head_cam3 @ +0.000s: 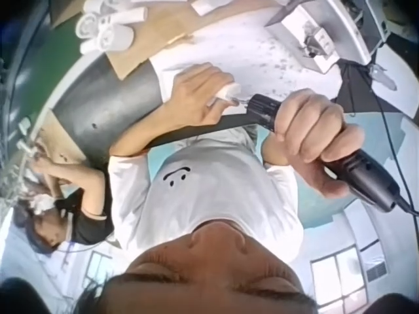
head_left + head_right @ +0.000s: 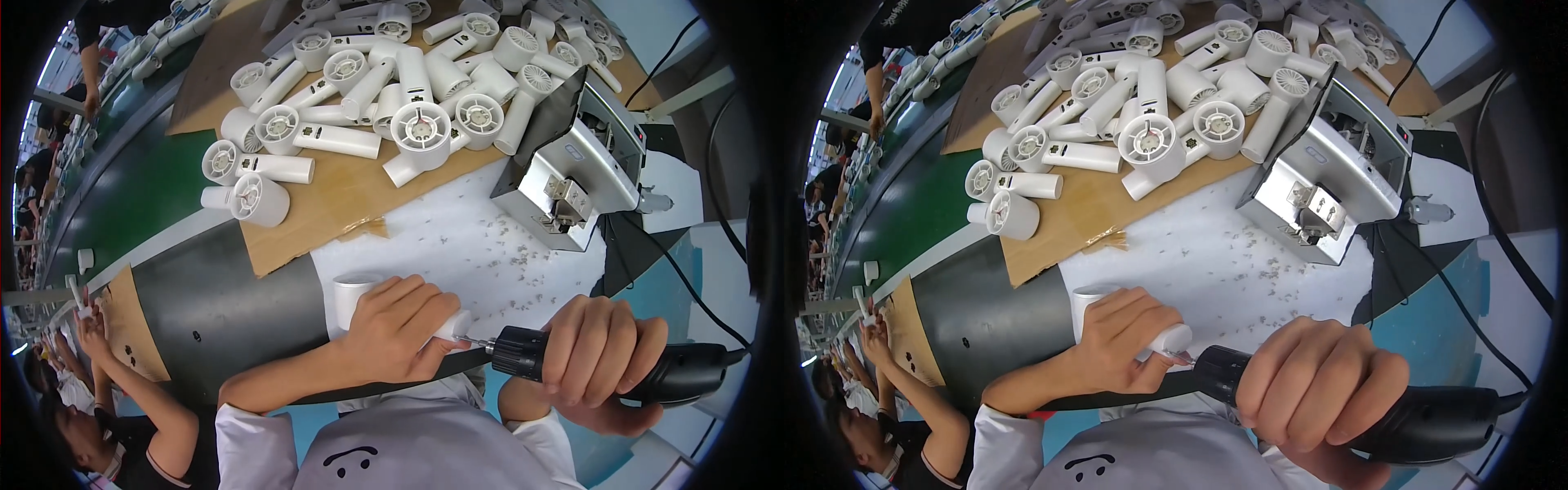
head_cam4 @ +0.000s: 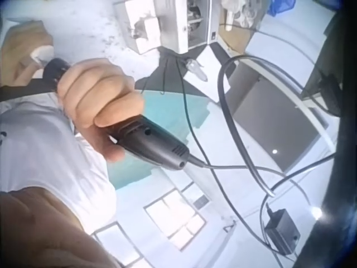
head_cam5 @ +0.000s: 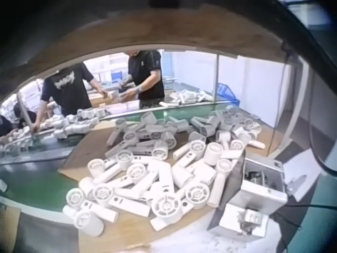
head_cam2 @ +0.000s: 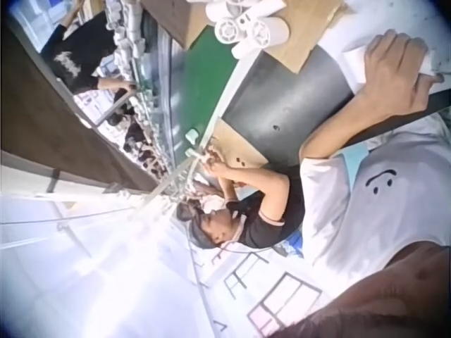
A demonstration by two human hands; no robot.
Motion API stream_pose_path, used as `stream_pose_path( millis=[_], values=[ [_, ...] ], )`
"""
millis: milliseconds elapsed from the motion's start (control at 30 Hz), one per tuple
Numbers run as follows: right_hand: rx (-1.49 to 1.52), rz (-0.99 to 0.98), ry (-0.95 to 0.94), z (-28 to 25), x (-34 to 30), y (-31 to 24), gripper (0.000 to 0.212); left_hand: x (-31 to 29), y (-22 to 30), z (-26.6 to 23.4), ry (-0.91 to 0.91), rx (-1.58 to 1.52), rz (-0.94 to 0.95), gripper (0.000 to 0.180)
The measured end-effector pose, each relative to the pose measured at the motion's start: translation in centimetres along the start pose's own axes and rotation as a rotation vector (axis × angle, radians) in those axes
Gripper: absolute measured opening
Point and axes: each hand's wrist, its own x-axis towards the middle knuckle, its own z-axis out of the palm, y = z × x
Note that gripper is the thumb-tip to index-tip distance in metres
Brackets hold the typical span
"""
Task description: The person arranges fan components on the table, retrieves screws from an automatic screw feeder with an electric screwdriver, and fastens the fan handles.
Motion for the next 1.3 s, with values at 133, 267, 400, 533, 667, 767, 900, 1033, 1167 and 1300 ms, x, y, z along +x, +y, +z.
stream_pose_path(
  millis=[133,267,400,533,667,767,900,1033,1167,1300],
  values=[
    [-0.001,-0.01,0.016,-0.1,-0.1,-0.3,0.034,-0.1,-0.1,-0.1,-0.025,-0.008,-0.018,0.03],
    [-0.019,0.011,0.014,-0.2,-0.1,-0.5,0.035,0.0,0.0,-0.1,-0.035,-0.003,-0.031,0.03],
    [-0.06,0.109,-0.005,-0.3,0.4,-0.9,0.034,-0.1,-0.1,-0.1,-0.055,-0.01,-0.043,0.03],
    [-0.14,0.22,0.03,-0.1,0.8,-1.1,0.034,-0.3,-0.1,-0.1,-0.103,0.087,-0.036,0.028],
    [-0.21,0.324,-0.033,-0.2,0.9,-1.1,0.035,-0.7,-0.1,0.0,-0.136,0.194,-0.027,0.03],
    [-0.238,0.355,-0.04,-0.3,0.8,-0.7,0.035,-0.6,-0.1,0.0,-0.149,0.17,-0.047,0.031],
    [-0.271,0.415,-0.051,-0.3,0.6,-0.6,0.036,-0.8,-0.2,0.0,-0.157,0.187,-0.05,0.031],
    [-0.3,0.419,-0.059,-0.2,0.6,-0.3,0.037,-0.9,-0.1,0.1,-0.173,0.201,-0.052,0.032],
    [-0.287,0.418,-0.057,-0.3,0.5,-0.1,0.037,-1.0,0.0,0.1,-0.213,0.218,-0.066,0.03],
    [-0.271,0.399,-0.054,-0.4,0.4,-0.1,0.036,-1.0,0.1,0.0,-0.21,0.224,-0.07,0.03]
  ],
)
